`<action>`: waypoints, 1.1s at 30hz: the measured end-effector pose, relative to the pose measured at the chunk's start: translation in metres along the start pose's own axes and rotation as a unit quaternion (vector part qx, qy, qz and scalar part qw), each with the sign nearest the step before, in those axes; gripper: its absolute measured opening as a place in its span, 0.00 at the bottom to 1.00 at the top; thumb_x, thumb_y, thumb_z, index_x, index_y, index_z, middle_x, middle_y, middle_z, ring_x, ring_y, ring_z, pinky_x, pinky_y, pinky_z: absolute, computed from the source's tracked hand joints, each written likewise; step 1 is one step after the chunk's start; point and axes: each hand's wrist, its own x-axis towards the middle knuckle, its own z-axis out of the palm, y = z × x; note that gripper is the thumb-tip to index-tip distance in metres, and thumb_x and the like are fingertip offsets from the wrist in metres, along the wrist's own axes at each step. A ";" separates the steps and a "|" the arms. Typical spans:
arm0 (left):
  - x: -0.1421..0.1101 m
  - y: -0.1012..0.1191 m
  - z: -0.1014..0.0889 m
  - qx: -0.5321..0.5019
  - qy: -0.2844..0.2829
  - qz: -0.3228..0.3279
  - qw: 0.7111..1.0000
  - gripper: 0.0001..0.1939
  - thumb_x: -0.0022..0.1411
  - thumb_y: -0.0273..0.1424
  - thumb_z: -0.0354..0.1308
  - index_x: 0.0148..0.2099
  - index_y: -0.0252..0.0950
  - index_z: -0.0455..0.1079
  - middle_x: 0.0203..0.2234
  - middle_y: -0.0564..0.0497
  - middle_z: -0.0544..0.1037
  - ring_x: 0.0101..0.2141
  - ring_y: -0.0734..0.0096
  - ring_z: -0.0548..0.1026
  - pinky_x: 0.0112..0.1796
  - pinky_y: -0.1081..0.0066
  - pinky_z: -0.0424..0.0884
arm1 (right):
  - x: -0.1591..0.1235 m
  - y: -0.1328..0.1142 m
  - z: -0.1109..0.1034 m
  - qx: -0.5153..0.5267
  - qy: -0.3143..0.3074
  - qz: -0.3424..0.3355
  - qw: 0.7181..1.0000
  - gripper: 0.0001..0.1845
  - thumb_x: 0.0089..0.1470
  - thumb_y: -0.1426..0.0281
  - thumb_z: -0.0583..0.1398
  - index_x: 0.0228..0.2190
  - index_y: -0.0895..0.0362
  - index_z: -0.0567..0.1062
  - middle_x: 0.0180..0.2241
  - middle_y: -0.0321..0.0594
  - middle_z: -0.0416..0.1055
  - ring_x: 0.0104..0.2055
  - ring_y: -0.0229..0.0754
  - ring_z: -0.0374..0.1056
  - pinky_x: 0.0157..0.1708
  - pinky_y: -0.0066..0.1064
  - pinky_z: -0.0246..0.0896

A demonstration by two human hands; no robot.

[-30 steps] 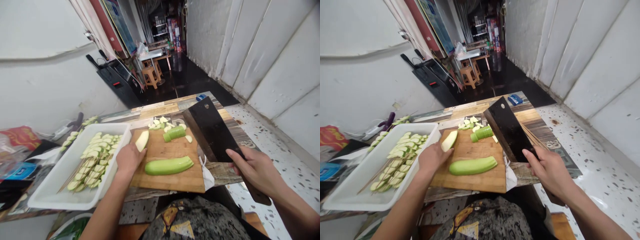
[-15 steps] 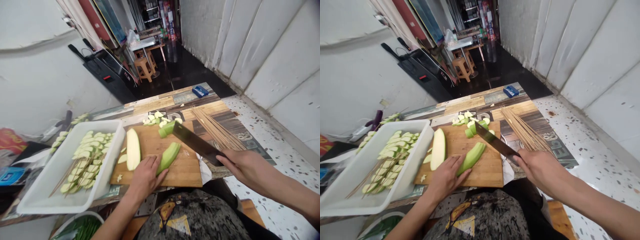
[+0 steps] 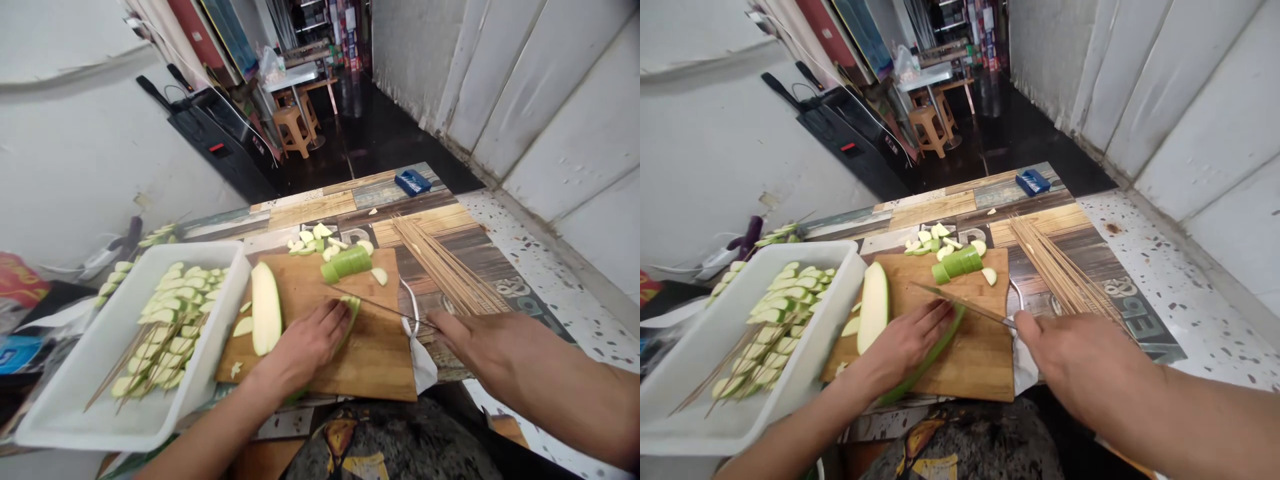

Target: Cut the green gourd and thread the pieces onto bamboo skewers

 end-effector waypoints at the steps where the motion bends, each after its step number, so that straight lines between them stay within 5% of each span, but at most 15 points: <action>1: 0.002 -0.002 0.001 -0.005 -0.018 0.005 1.000 0.22 0.60 0.23 0.42 0.57 0.26 0.54 0.52 0.39 0.65 0.53 0.54 0.61 0.47 0.61 0.66 | 0.000 -0.003 -0.004 -0.006 0.005 -0.013 1.000 0.18 0.35 0.84 0.52 0.30 0.57 0.69 0.16 0.35 0.66 0.15 0.40 0.62 0.17 0.31 0.46; 9: 0.003 -0.008 0.001 -0.059 -0.076 0.033 0.995 0.25 0.57 0.23 0.42 0.57 0.27 0.55 0.52 0.38 0.65 0.54 0.53 0.59 0.45 0.60 0.67 | 0.012 -0.002 -0.012 -0.037 -0.017 -0.059 0.997 0.18 0.36 0.78 0.54 0.33 0.57 0.73 0.14 0.38 0.66 0.13 0.42 0.59 0.13 0.32 0.42; 17: 0.002 -0.009 0.002 -0.084 -0.051 0.036 0.994 0.27 0.56 0.23 0.42 0.59 0.25 0.50 0.54 0.36 0.62 0.55 0.51 0.56 0.45 0.59 0.66 | 0.013 0.014 -0.005 0.032 -0.057 -0.034 0.997 0.16 0.41 0.81 0.52 0.31 0.54 0.72 0.14 0.34 0.67 0.14 0.39 0.60 0.14 0.31 0.45; 25: 0.001 -0.009 0.008 -0.100 -0.029 0.027 0.994 0.27 0.57 0.23 0.41 0.60 0.28 0.50 0.55 0.37 0.60 0.56 0.54 0.55 0.49 0.57 0.63 | 0.016 0.013 -0.013 0.009 -0.061 -0.085 0.994 0.14 0.37 0.80 0.55 0.30 0.57 0.72 0.14 0.35 0.67 0.14 0.40 0.61 0.13 0.31 0.42; 33: 0.000 -0.009 0.010 -0.106 0.004 0.022 0.994 0.25 0.58 0.22 0.40 0.59 0.27 0.51 0.54 0.37 0.62 0.55 0.54 0.57 0.48 0.59 0.66 | 0.018 0.010 -0.015 0.015 -0.010 -0.049 0.999 0.13 0.46 0.80 0.50 0.30 0.58 0.72 0.11 0.36 0.64 0.10 0.40 0.57 0.12 0.33 0.38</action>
